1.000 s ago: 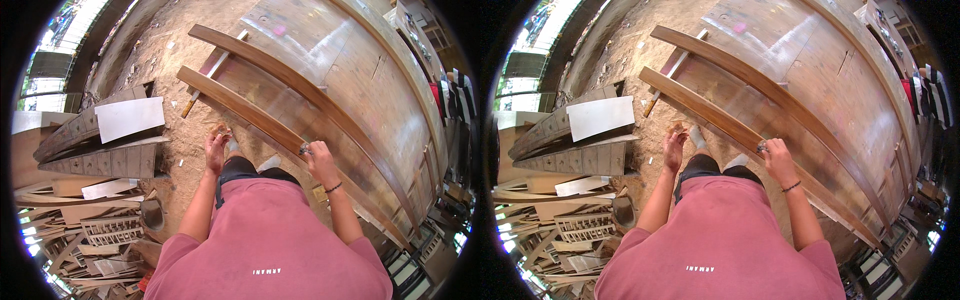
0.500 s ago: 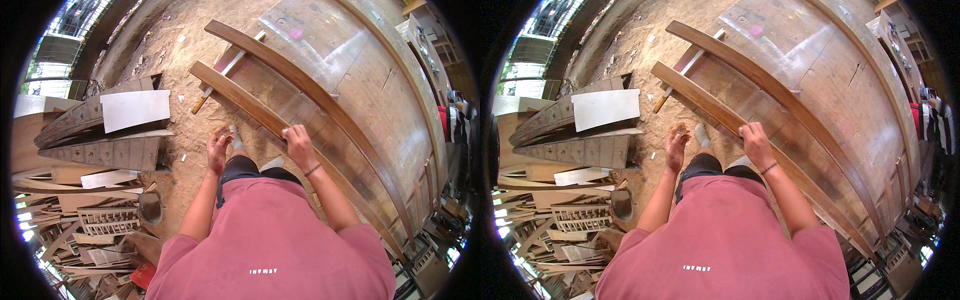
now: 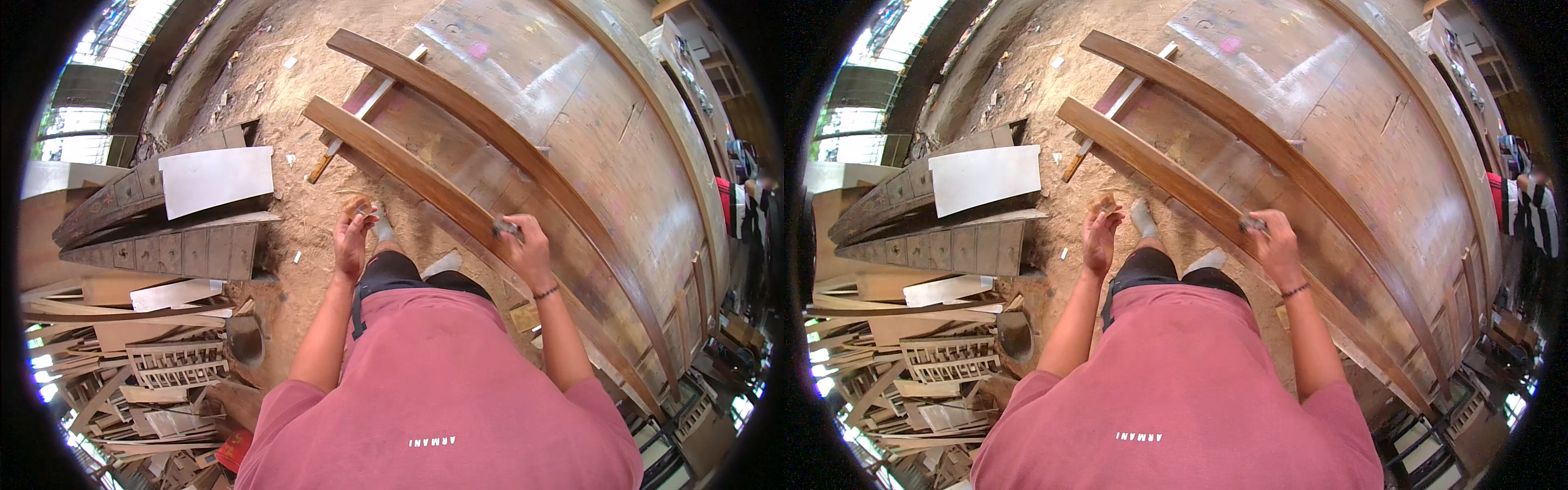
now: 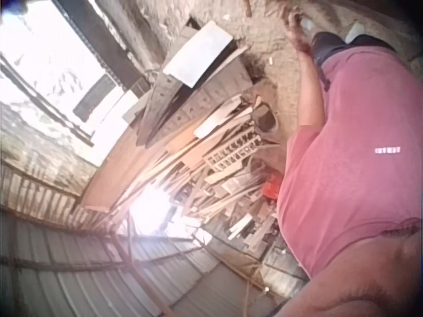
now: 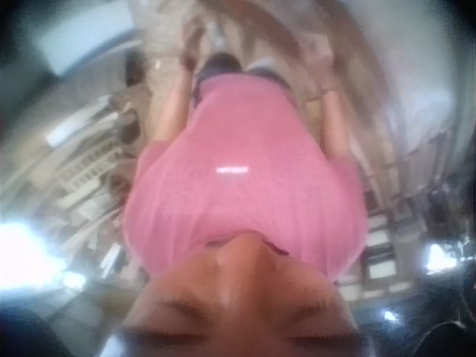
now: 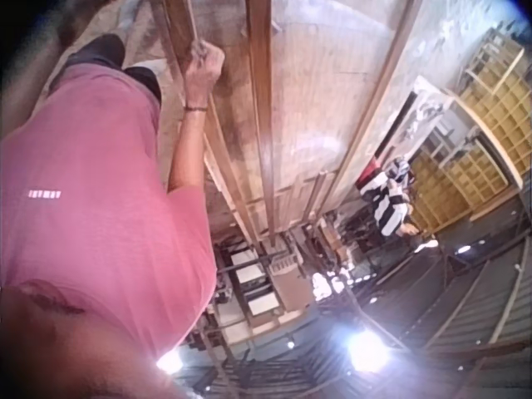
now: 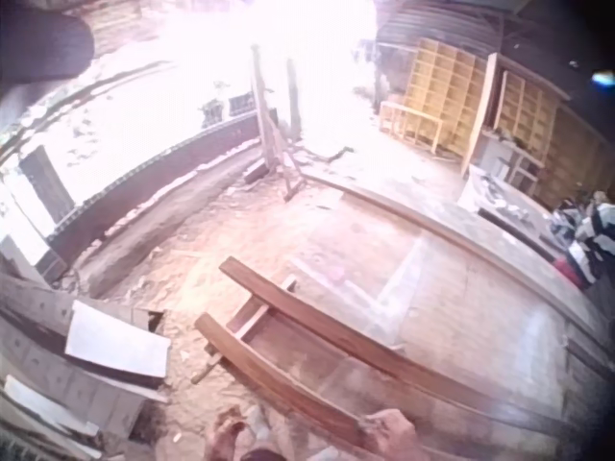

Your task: The person applies a liquid finish to long wooden boards using a small cloth pad held by hand, dipping the pad into a small container of finish as they work along the length of each board.

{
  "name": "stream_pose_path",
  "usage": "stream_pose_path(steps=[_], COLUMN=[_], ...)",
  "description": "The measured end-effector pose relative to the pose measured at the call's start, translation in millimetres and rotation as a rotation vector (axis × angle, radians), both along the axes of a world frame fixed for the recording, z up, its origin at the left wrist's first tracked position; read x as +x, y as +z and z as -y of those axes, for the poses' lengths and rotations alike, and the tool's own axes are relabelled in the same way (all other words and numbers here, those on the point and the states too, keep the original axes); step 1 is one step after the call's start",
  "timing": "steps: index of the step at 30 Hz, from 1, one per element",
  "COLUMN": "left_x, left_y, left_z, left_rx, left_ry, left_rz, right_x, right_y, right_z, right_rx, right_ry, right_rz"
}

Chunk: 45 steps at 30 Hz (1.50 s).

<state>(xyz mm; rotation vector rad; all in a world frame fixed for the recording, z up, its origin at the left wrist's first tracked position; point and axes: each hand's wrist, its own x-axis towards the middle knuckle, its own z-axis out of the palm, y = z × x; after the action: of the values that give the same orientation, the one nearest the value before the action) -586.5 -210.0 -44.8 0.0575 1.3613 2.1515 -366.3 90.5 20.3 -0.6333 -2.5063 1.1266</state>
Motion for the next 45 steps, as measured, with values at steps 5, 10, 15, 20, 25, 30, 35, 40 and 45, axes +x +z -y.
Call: stream_pose_path(steps=[5,10,15,20,25,30,35,40,45], left_x=[2.3,3.1,3.6,0.8,-3.3,-2.0,5.1,15.0,21.1], left_y=[-4.8,1.8,0.5,1.2,3.6,5.7,0.9,8.0,13.2], left_z=[-6.7,-20.1,-19.8,-14.9,-8.0,-9.7,-11.1,-25.1,-31.2], left_rx=[0.001,0.012,0.0,-0.008,-0.026,0.001,0.0,0.007,0.033], left_ry=[-0.026,-0.064,-0.091,-0.085,-0.06,-0.073,-0.093,-0.126,-0.088], left_rz=[0.02,0.013,-0.001,-0.001,-0.015,-0.025,-0.016,-0.02,-0.004], right_x=[64.6,39.8,-14.0,-67.0,-87.6,-32.8,22.0,33.5,36.0], right_y=[-11.1,-13.4,-27.5,-32.4,-28.7,-12.2,-16.1,-17.9,-28.7], right_z=[-4.6,-2.0,15.1,29.5,33.3,11.6,4.9,9.7,4.1], right_rx=[-0.089,0.099,-0.014,0.037,-0.02,-0.266,-0.041,0.005,0.02], right_ry=[-0.023,0.105,0.141,0.164,0.099,-0.176,-0.196,-0.172,-0.123], right_rz=[0.056,-0.023,-0.111,-0.179,-0.107,0.01,0.109,0.049,0.029])
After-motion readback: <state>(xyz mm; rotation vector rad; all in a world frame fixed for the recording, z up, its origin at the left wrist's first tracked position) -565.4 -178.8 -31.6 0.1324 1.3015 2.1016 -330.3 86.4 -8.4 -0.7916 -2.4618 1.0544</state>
